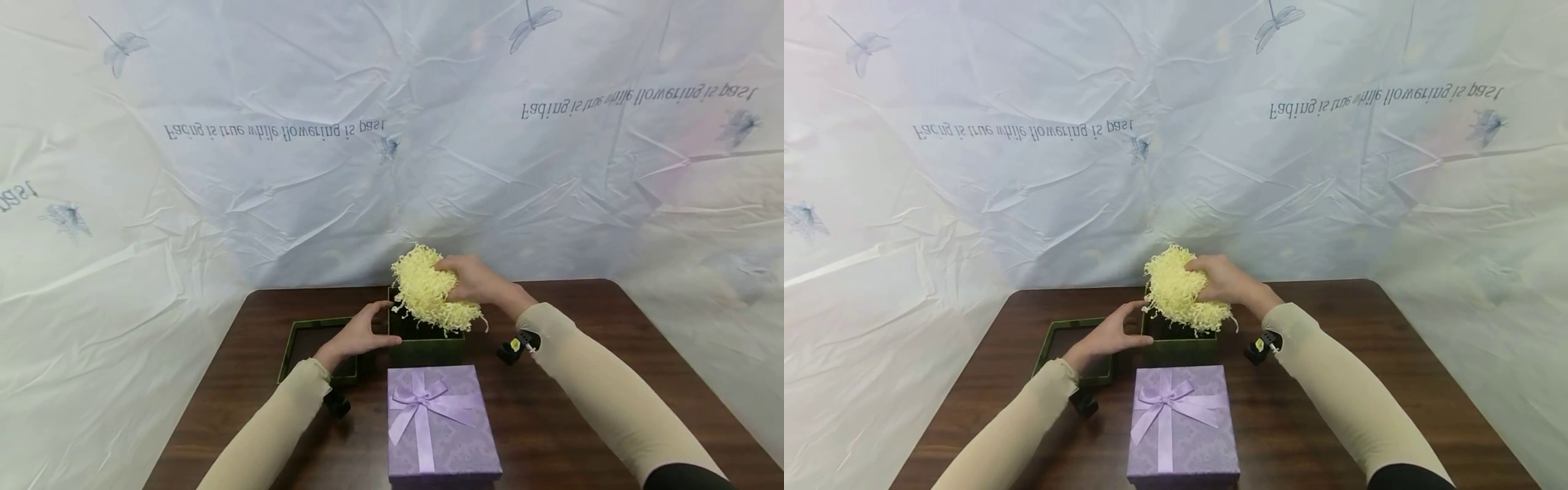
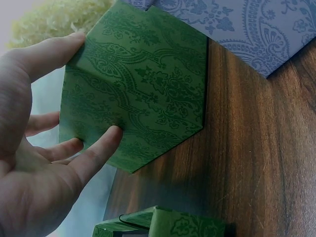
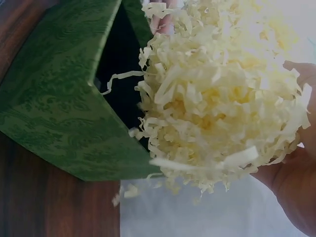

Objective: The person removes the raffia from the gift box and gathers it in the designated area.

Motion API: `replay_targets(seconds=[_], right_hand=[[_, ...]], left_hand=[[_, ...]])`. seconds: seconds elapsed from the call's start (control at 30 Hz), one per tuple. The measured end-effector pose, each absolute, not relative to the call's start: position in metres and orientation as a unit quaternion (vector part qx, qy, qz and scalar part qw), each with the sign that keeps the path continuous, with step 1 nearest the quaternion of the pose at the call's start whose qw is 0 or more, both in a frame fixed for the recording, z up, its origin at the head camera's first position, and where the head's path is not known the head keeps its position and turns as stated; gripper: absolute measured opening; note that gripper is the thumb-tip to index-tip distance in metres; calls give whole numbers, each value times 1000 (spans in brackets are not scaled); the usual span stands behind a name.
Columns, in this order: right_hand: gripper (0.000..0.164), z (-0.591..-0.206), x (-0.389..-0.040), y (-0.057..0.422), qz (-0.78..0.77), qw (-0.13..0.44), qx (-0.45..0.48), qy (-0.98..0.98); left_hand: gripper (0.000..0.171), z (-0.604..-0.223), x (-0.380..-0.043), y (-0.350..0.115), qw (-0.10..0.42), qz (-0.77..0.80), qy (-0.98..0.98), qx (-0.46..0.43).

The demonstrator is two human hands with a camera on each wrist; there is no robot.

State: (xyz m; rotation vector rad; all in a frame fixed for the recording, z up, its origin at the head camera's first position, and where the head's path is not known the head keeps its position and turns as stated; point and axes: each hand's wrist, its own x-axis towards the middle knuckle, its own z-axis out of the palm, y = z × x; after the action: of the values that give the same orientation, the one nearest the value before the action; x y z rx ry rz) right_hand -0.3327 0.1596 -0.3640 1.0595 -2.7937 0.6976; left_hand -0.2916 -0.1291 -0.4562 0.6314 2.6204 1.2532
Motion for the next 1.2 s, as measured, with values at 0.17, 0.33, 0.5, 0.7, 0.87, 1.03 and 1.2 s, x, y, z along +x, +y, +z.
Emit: replay_targets(seconds=[0.17,0.33,0.5,0.7,0.87,1.03,1.2], right_hand=[[70,-359,-331,171,255,41,331,-908],[70,-355,-331,184,274,46,316,-907],[72,-353,-332,197,288,47,295,-910],[74,-350,-332,214,281,52,269,-920],[73,-351,-328,227,281,47,250,-925],[71,-358,-323,245,277,54,230,-932],[71,-367,-321,262,274,48,201,-939]], left_hand=[[81,-457,-292,-130,84,424,875,216],[80,-457,-292,-129,83,425,874,219],[81,-459,-293,-129,86,428,872,223],[80,-460,-294,-131,81,428,873,218],[80,-459,-293,-130,81,428,873,219],[81,-459,-293,-130,86,429,872,220],[81,-462,-293,-130,86,434,870,217]])
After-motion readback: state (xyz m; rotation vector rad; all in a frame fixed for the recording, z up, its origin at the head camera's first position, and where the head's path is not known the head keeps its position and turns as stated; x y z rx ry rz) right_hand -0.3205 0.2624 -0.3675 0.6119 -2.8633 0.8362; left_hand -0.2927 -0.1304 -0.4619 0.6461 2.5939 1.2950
